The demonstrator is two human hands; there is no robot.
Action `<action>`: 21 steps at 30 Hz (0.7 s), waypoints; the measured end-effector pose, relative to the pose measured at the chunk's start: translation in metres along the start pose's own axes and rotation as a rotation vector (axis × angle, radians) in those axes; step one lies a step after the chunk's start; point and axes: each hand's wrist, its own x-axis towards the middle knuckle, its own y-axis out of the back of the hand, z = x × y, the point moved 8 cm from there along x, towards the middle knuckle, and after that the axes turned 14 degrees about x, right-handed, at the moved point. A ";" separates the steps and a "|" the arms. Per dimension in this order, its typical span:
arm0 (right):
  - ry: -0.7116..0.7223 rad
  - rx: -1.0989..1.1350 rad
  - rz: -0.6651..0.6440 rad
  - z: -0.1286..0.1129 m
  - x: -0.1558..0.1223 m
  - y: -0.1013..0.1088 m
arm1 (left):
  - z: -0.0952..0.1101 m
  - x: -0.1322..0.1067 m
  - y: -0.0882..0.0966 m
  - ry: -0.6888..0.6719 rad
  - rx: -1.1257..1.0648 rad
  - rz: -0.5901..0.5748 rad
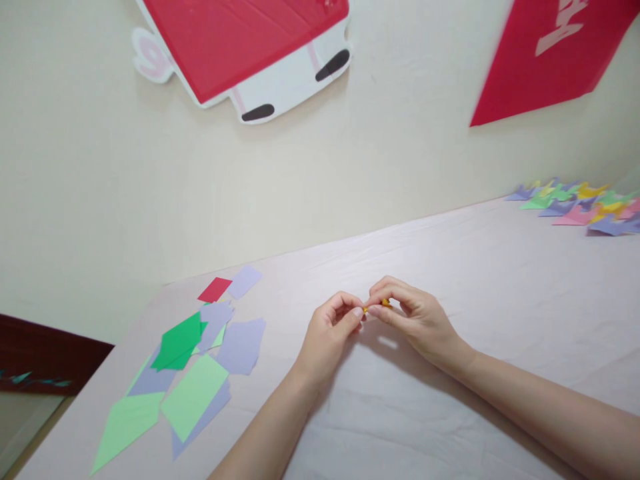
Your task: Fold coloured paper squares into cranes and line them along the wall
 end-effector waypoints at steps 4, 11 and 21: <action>-0.085 0.108 0.024 0.011 0.000 0.000 | 0.017 -0.004 0.004 -0.179 0.297 0.122; -0.167 0.178 0.011 0.017 -0.001 -0.005 | 0.018 -0.007 0.008 -0.220 0.379 0.218; -0.318 0.268 0.034 0.031 -0.008 -0.008 | 0.026 -0.016 0.002 -0.327 0.556 0.266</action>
